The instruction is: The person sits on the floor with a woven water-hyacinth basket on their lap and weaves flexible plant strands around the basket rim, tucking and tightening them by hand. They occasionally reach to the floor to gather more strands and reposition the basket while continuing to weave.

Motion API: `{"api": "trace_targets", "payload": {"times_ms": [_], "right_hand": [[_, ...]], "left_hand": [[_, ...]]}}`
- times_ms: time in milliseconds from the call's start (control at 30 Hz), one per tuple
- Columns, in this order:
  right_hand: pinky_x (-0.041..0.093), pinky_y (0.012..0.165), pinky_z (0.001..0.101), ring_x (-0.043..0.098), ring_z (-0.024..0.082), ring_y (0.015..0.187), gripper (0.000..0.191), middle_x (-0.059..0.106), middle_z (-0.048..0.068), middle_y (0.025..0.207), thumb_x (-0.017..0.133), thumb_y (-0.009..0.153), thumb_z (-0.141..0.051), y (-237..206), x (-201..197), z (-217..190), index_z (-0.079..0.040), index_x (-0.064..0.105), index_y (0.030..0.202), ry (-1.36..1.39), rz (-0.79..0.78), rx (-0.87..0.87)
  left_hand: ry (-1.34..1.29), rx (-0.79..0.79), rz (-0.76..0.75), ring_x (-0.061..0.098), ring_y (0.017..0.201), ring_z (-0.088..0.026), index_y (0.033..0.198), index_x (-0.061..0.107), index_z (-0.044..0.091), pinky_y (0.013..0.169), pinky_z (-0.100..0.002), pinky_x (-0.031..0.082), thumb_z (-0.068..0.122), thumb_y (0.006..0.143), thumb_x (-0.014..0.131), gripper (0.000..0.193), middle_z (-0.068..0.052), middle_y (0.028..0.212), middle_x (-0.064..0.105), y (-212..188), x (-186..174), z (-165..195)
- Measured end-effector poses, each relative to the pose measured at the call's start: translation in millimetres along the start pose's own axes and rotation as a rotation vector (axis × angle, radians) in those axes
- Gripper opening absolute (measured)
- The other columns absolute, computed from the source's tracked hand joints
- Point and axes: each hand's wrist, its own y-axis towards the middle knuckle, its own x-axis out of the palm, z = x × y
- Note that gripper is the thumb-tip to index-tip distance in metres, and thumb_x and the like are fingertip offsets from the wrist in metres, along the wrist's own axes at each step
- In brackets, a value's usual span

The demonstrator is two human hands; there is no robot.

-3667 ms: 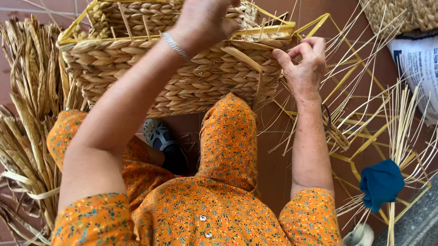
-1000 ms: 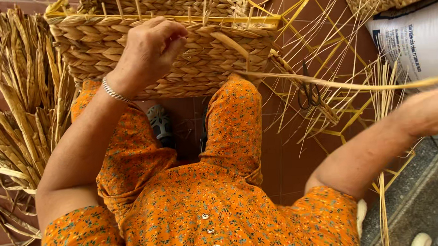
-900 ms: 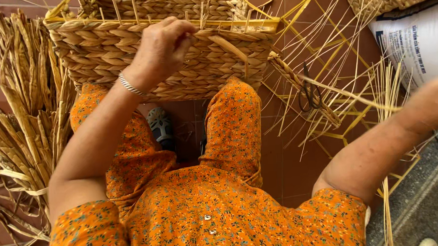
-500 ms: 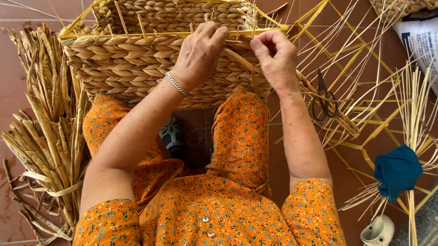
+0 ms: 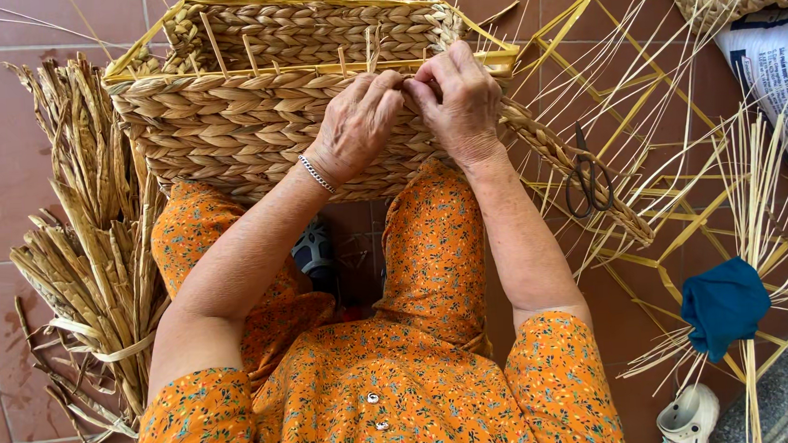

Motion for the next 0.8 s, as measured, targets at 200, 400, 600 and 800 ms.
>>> {"api": "trace_targets", "payload": {"times_ms": [200,400,600,800], "right_hand": [[0.051,0.075,0.0387,0.057,0.024,0.084,0.027,0.058,0.002,0.091,0.089,0.086,-0.021,-6,-21,-8,-0.011,0.064,0.089,-0.192,0.263,-0.202],[0.056,0.073,0.0369,0.064,0.021,0.083,0.020,0.063,0.005,0.087,0.083,0.088,-0.019,-40,-45,0,-0.008,0.066,0.091,-0.159,-0.099,-0.039],[0.059,0.063,0.0273,0.072,0.014,0.074,0.015,0.075,0.003,0.090,0.077,0.097,-0.013,-21,-75,6,-0.008,0.072,0.110,0.342,-0.265,0.405],[0.059,0.068,0.0300,0.071,0.019,0.077,0.013,0.070,0.009,0.085,0.083,0.099,-0.012,7,-63,3,-0.007,0.072,0.098,-0.035,0.060,-0.227]], "left_hand": [[-0.055,-0.271,-0.054,0.063,0.090,-0.027,0.113,0.054,0.003,0.075,-0.041,0.054,-0.003,0.095,0.061,0.019,-0.010,0.095,0.061,22,22,-15],[0.067,-0.339,-0.310,0.066,0.082,-0.030,0.114,0.056,0.000,0.063,-0.042,0.053,0.000,0.084,0.065,0.031,-0.018,0.097,0.063,48,29,-11],[-0.352,-0.364,-0.121,0.069,0.092,-0.028,0.114,0.069,0.004,0.080,-0.041,0.057,-0.001,0.095,0.067,0.020,-0.013,0.106,0.066,46,17,-6],[-0.421,-0.251,-0.162,0.065,0.090,-0.028,0.116,0.068,0.006,0.083,-0.042,0.056,0.000,0.087,0.068,0.030,-0.010,0.098,0.066,46,7,-2]]}}
